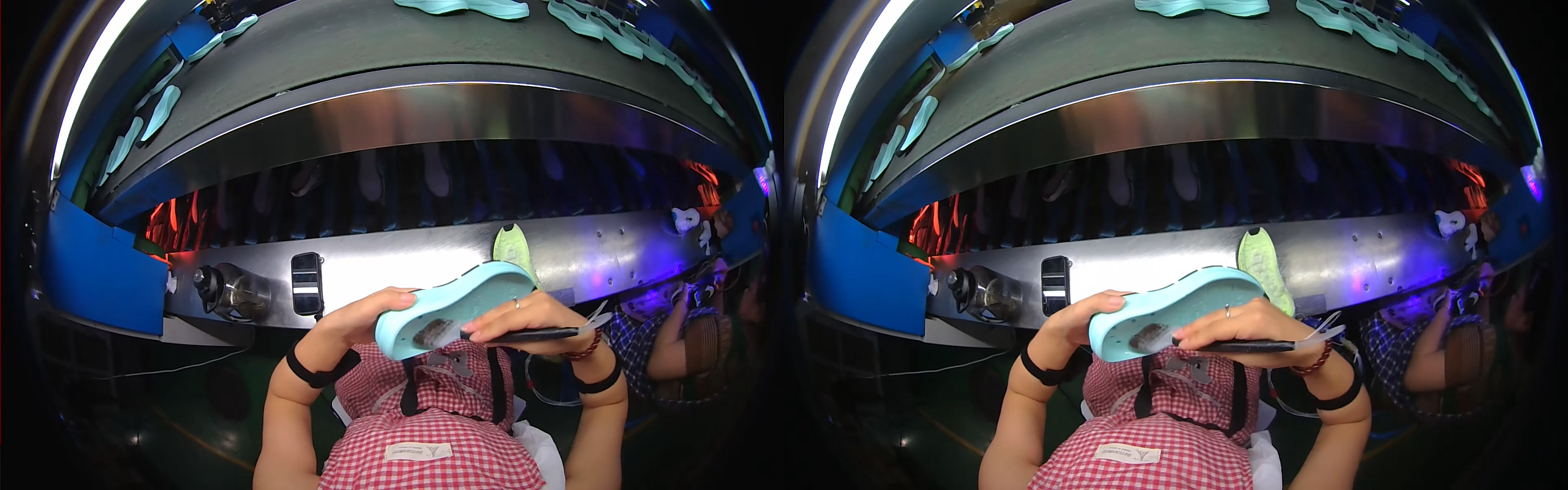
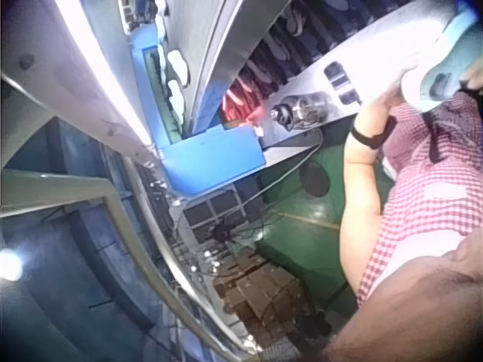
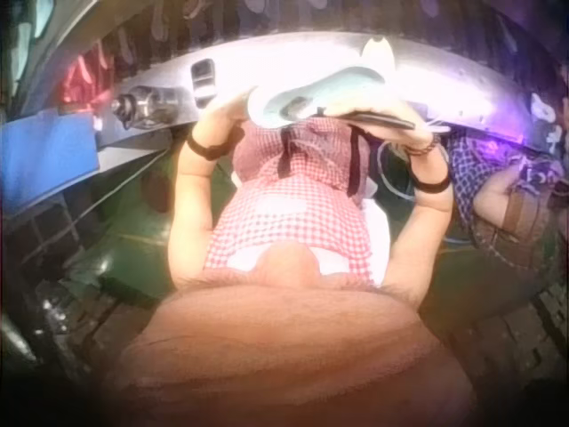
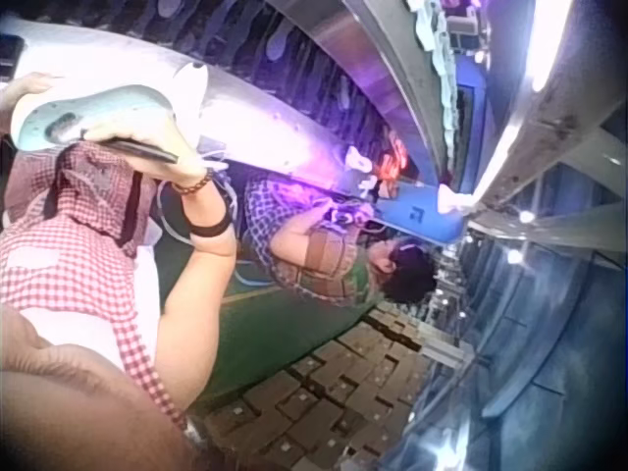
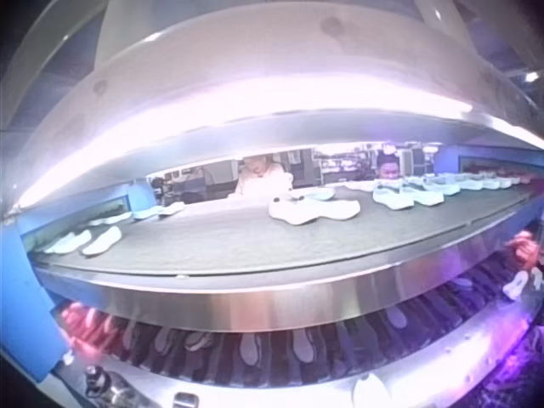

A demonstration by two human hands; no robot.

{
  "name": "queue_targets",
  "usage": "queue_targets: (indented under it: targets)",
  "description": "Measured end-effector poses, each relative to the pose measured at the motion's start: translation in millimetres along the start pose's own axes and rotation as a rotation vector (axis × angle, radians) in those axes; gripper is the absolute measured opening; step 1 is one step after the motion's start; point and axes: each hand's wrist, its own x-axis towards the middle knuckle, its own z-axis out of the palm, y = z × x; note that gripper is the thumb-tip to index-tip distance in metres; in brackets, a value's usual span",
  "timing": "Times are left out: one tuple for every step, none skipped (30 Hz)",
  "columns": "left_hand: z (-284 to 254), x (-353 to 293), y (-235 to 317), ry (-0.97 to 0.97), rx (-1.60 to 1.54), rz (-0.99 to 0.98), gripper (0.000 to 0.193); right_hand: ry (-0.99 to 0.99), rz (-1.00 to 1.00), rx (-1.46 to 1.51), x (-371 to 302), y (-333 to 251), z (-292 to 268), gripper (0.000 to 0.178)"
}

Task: Applying glue or primer to the interior of shoe soles using a brush at a manufacturing conveyor belt.

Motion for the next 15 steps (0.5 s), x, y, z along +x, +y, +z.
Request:
queue_targets:
  targets:
    - [0,-1,2,-0.022,0.066,0.077,0.061,-0.018,-0.031,0.006,-1,1,2,0.023]
    - [1,-2,4,-0.043,0.132,0.154,0.059,-0.036,-0.063,0.011,-3,2,5,0.023]
    - [3,-3,3,-0.022,0.124,0.192,0.054,-0.065,-0.068,-0.09,-5,-3,2,0.025]
    - [-1,-7,1,-0.02,0.124,0.19,0.054,-0.064,-0.07,-0.088,-8,-4,4,0.025]
    - [-7,-12,-1,0.034,0.07,0.131,0.055,0.014,-0.048,-0.069,-11,-5,6,0.025]
    - [-9,-16,-4,0.088,0.015,0.074,0.056,0.09,-0.026,-0.05,-13,-5,8,0.025]
    - [41,-26,21,0.487,0.064,0.079,0.054,0.283,-0.009,-0.103,-14,1,10,0.027]
    - [45,-30,24,0.485,0.07,0.086,0.054,0.278,-0.059,-0.021,-16,11,9,0.027]
    - [45,-32,27,0.46,0.077,0.186,0.059,0.24,-0.044,-0.024,-18,12,13,0.027]
    - [45,-35,28,0.44,0.082,0.284,0.064,0.199,-0.03,-0.022,-19,13,20,0.026]
    - [53,-37,30,0.529,0.181,0.328,0.063,0.161,0.008,-0.052,-20,7,19,0.026]
    - [51,-37,28,0.53,0.182,0.338,0.063,0.109,0.018,-0.063,-22,7,18,0.026]
    - [48,-39,26,0.6,0.103,0.277,0.063,0.166,0.006,-0.014,-22,5,18,0.025]
    - [47,-41,24,0.669,0.025,0.216,0.064,0.223,-0.007,0.035,-21,3,17,0.025]
    - [49,-45,24,0.605,-0.041,0.207,0.044,0.328,0.025,0.032,-20,4,19,0.024]
